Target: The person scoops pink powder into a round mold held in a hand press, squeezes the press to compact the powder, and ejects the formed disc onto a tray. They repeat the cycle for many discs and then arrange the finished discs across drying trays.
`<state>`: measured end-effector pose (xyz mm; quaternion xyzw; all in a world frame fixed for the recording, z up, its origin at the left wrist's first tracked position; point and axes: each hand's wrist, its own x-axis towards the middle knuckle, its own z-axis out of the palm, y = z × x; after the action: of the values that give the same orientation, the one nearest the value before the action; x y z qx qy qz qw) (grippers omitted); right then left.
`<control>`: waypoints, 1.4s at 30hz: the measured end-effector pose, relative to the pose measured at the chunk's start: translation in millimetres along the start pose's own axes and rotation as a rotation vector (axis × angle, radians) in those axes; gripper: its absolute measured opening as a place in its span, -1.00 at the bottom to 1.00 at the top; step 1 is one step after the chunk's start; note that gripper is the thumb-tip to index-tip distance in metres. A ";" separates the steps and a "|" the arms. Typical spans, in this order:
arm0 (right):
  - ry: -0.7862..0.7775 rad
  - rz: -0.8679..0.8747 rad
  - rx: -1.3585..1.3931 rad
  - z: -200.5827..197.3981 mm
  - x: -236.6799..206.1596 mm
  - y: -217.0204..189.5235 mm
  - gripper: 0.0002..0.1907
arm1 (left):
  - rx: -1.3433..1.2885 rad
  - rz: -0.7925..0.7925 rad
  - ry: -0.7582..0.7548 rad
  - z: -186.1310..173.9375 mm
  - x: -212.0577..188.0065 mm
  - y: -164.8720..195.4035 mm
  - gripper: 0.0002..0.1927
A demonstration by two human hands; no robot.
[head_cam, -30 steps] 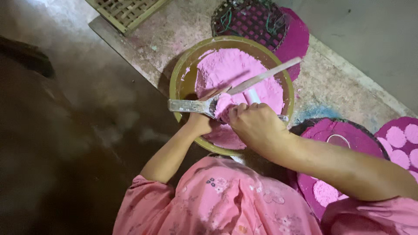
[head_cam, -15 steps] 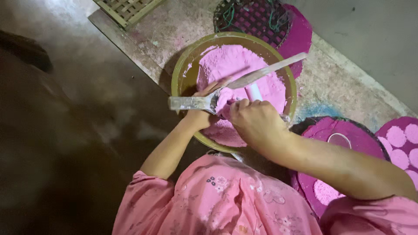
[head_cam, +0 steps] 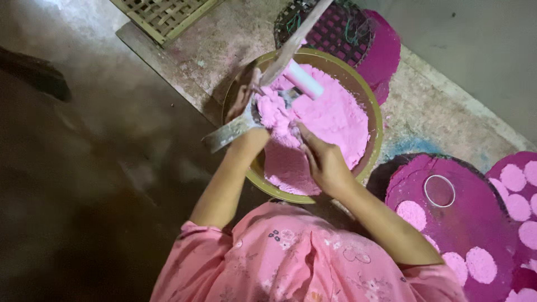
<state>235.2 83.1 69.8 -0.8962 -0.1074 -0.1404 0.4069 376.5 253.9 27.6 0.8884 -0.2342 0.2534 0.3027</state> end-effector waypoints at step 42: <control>0.192 -0.332 0.067 -154.0 -142.5 -0.4 -0.44 | -0.426 0.001 -1.148 10.0 -87.6 158.0 -0.51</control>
<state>76.3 -44.7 118.7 -0.8347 -0.2189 -0.2868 0.4159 222.9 158.6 35.2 0.8028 -0.4058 -0.3183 0.2992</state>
